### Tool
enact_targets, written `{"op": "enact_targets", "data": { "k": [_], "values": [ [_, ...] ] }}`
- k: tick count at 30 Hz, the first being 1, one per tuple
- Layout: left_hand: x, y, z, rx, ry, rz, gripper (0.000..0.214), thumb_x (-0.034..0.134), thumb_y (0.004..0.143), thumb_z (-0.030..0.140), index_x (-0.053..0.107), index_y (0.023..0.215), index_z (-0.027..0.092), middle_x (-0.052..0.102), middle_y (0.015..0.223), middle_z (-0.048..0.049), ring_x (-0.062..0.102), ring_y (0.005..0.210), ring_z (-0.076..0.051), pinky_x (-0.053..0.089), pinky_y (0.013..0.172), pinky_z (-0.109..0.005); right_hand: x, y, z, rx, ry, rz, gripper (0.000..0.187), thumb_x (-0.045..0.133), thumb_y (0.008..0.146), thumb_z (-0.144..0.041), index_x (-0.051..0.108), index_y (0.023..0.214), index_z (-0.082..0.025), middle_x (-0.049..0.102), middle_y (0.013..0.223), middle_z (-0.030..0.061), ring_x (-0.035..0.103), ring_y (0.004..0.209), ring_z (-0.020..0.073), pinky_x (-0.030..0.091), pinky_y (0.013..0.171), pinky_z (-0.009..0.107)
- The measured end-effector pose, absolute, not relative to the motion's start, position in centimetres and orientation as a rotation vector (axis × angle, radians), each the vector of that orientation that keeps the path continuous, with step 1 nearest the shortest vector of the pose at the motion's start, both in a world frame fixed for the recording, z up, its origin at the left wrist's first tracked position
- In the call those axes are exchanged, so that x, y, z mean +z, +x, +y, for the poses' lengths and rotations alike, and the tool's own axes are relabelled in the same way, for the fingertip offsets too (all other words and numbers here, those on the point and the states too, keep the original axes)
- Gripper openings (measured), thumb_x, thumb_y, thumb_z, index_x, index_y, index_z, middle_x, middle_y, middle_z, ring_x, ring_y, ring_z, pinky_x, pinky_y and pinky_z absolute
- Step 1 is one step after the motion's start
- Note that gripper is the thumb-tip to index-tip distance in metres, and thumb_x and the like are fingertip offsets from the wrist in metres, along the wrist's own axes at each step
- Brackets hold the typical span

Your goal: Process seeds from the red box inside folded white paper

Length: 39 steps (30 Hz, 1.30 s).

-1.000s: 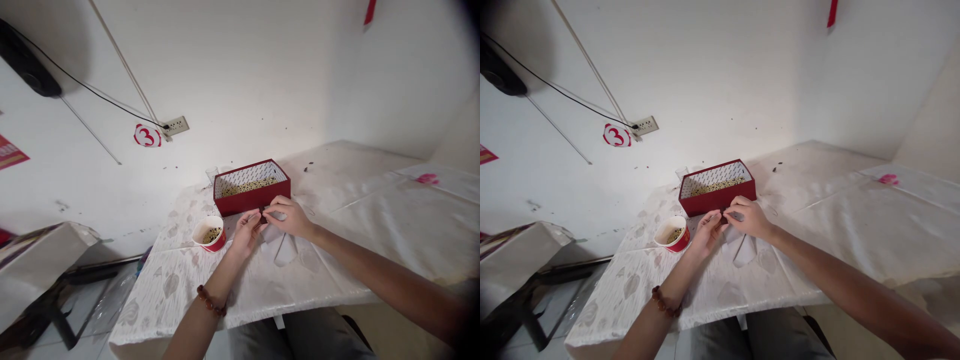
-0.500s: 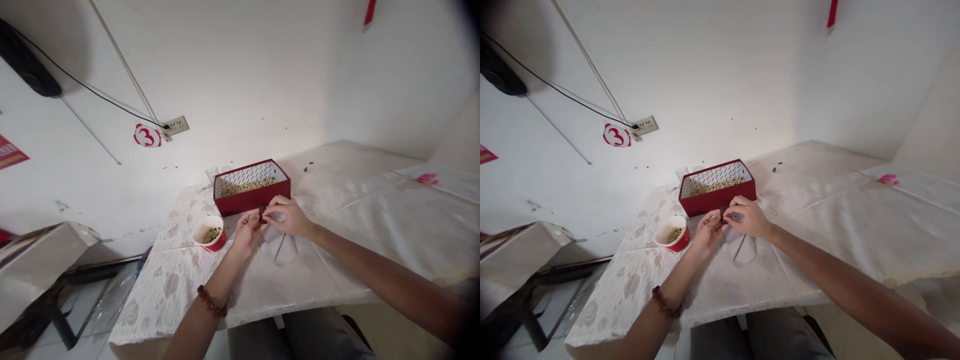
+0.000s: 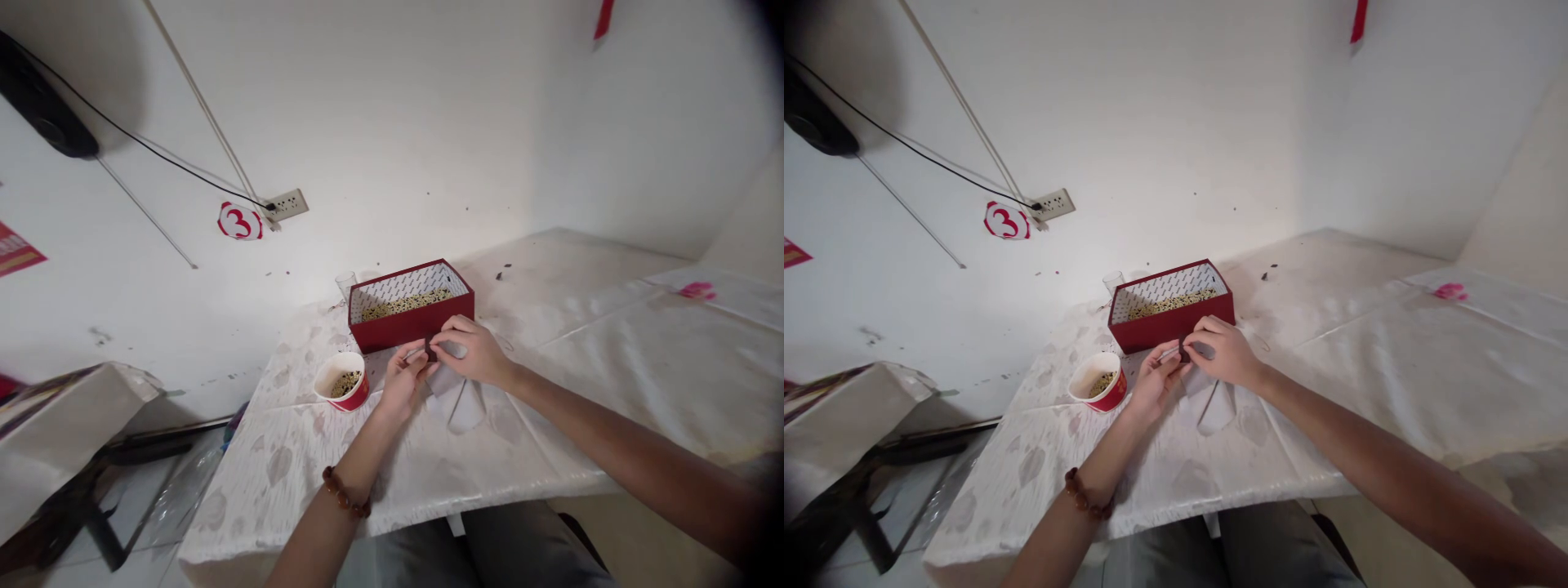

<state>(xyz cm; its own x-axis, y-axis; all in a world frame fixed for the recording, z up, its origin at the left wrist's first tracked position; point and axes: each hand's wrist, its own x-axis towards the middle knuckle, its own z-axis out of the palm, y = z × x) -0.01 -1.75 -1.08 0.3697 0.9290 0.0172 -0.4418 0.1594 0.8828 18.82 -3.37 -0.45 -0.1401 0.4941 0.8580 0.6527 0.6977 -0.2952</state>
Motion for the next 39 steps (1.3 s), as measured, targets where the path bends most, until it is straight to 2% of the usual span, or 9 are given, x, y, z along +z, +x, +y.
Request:
{"op": "enact_targets", "data": {
  "k": [5,13,30,39],
  "values": [
    [-0.82,0.0,-1.9,1.074,0.953,0.628,0.043,0.094,0.069,0.022,0.079,0.108,0.017,0.081,0.107,-0.0093,0.075,0.091,-0.018,0.06,0.097,-0.037,-0.45,19.14,-3.3,-0.246,-0.921,-1.888,0.013,0.066,0.096,-0.017,0.076,0.097,-0.026,0.066,0.091,0.005,0.063,0.084,0.0214,0.055,0.075,0.037],
    [-0.88,0.37,-2.12,1.071,1.004,0.622,0.055,0.098,0.058,0.018,0.079,0.109,0.015,0.082,0.099,-0.009,0.075,0.09,-0.02,0.059,0.094,-0.04,-0.77,19.47,-2.82,-0.254,-0.908,-1.982,0.014,0.064,0.098,-0.017,0.075,0.096,-0.025,0.066,0.092,0.0051,0.063,0.086,0.021,0.054,0.077,0.037],
    [-1.16,0.3,-1.9,1.096,1.091,0.664,0.052,0.097,0.059,0.018,0.081,0.108,0.015,0.083,0.097,-0.009,0.074,0.085,-0.019,0.057,0.096,-0.039,-0.84,19.57,-2.69,-0.275,-0.931,-2.113,0.017,0.06,0.105,-0.023,0.075,0.1,-0.025,0.069,0.097,0.0057,0.063,0.088,0.0214,0.052,0.08,0.038],
    [-1.37,0.36,-1.76,1.1,1.101,0.659,0.053,0.097,0.057,0.018,0.08,0.107,0.015,0.083,0.094,-0.0087,0.075,0.084,-0.021,0.057,0.094,-0.039,-0.97,19.64,-2.6,-0.245,-0.947,-2.058,0.015,0.061,0.103,-0.021,0.076,0.101,-0.025,0.069,0.096,0.0059,0.064,0.089,0.0216,0.053,0.08,0.037]
  ]
}}
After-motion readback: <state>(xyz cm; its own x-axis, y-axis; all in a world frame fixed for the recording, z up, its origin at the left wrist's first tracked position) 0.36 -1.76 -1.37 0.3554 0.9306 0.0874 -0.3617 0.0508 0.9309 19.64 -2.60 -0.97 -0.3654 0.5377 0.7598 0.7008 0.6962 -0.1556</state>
